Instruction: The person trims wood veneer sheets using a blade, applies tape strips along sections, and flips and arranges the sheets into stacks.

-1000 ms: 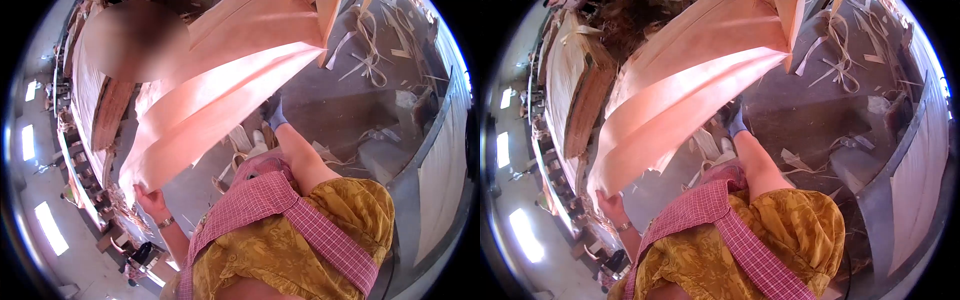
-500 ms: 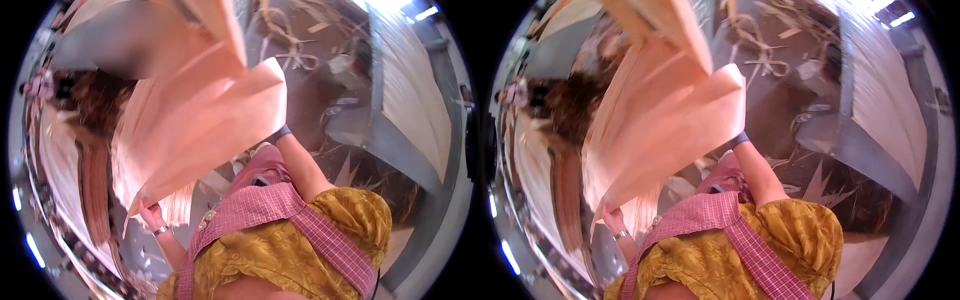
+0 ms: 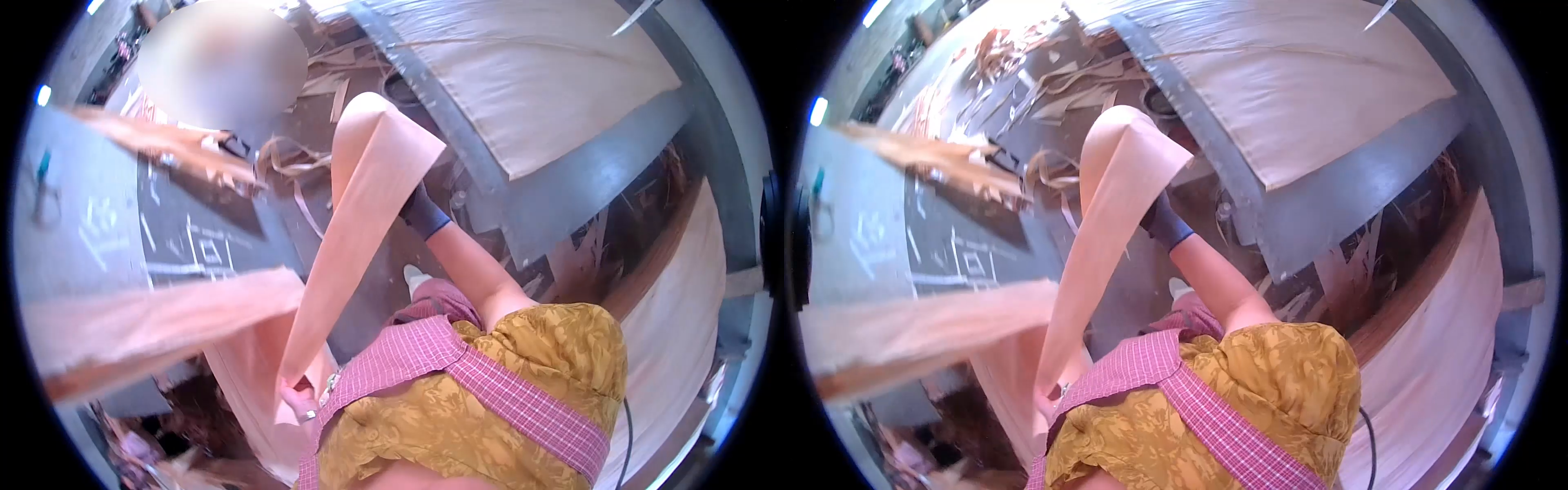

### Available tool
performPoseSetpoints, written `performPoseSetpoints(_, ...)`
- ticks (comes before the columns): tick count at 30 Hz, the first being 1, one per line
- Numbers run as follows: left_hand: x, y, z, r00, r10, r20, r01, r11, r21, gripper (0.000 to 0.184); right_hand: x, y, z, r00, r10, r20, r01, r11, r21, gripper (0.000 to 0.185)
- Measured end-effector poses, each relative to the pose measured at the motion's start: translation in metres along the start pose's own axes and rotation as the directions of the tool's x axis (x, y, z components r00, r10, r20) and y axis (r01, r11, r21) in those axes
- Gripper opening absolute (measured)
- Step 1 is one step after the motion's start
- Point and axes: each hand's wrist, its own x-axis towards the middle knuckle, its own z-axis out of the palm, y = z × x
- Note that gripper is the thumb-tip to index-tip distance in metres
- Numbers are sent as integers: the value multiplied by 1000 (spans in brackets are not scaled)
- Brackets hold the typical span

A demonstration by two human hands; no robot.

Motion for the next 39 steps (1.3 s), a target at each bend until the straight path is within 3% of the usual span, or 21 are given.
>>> performPoseSetpoints(2, 32, -9, 46, 992, -128, 5, 128, 991, -43, 32, 61, -25, 6, 998, -19, 52, 20, 1000, -22, 49)
performPoseSetpoints(4, 46, -22, 108, 989, -147, 17, 148, 989, -25, 34, 120, -54, 8, 994, -21, 106, 27, 998, -54, 46)
performPoseSetpoints(7, 40, -32, 222, 959, -277, 65, 274, 961, 40, 35, 205, -93, -19, 990, -107, 93, 126, 967, -223, 45)
performPoseSetpoints(9, 96, -43, 260, 965, -259, 39, 260, 965, -22, 33, 263, -123, -9, 980, -196, 36, 190, 859, -476, 45)
performPoseSetpoints(12, 135, -38, 378, 934, -356, 36, 353, 932, 77, 31, 335, -152, 32, 934, -355, -32, 192, 578, -793, 45)
performPoseSetpoints(14, 179, -37, 438, 910, -404, 95, 398, 914, 75, 31, 385, -179, 32, 909, -410, 70, 175, 223, -959, 46)
performPoseSetpoints(16, 191, -40, 533, 886, -447, 127, 447, 894, 29, 32, 443, -234, 32, 912, -320, 257, 164, -288, -943, 49)
performPoseSetpoints(17, 201, -42, 574, 807, -541, 238, 532, 840, 108, 34, 471, -259, 42, 890, -331, 315, 212, -312, -926, 49)
performPoseSetpoints(19, 213, -46, 663, 643, -622, 446, 587, 775, 233, 37, 527, -306, 77, 835, -471, 284, 335, 26, -942, 47)
performPoseSetpoints(20, 212, -55, 712, 573, -614, 542, 575, 773, 268, 38, 551, -329, 97, 816, -558, 151, 411, 377, -830, 44)
performPoseSetpoints(22, 214, -78, 804, 456, -655, 602, 594, 728, 343, 38, 568, -354, 146, 745, -656, 118, 430, 337, -837, 42)
performPoseSetpoints(23, 213, -93, 847, 412, -661, 627, 587, 719, 372, 38, 559, -348, 164, 537, -831, 146, 256, -4, -967, 42)
performPoseSetpoints(24, 209, -110, 884, 360, -663, 656, 580, 710, 399, 38, 548, -337, 166, 487, -865, 122, 327, 51, -944, 41)
performPoseSetpoints(25, 187, -116, 925, 268, -685, 678, 622, 660, 421, 40, 539, -343, 139, 496, -850, 181, 282, -40, -959, 49)
performPoseSetpoints(26, 164, -123, 964, 172, -692, 701, 658, 610, 441, 42, 531, -347, 106, 501, -858, 108, 231, 12, -973, 55)
performPoseSetpoints(27, 160, -144, 996, 135, -702, 699, 616, 612, 496, 44, 521, -334, 90, 511, -860, -12, 71, 56, -996, 61)
performPoseSetpoints(28, 157, -164, 1023, 103, -716, 691, 570, 611, 549, 46, 520, -323, 75, 513, -854, -87, 87, 152, -985, 61)
performPoseSetpoints(32, 151, -239, 1105, -49, -795, 605, 436, 528, 729, 43, 562, -309, 66, 490, -868, -79, 3, 92, -996, 47)
performPoseSetpoints(35, 166, -291, 1146, -13, -864, 503, 449, 445, 775, 47, 588, -375, 27, 479, -878, 21, -322, -198, -926, 29)
performPoseSetpoints(38, 172, -282, 1190, -195, -903, 383, 327, 308, 893, 64, 603, -429, -3, 351, -936, 28, -205, -105, -973, 22)
performPoseSetpoints(39, 183, -278, 1205, -274, -929, 251, 203, 199, 959, 73, 611, -423, 33, 323, -923, -212, -229, 141, -963, 15)
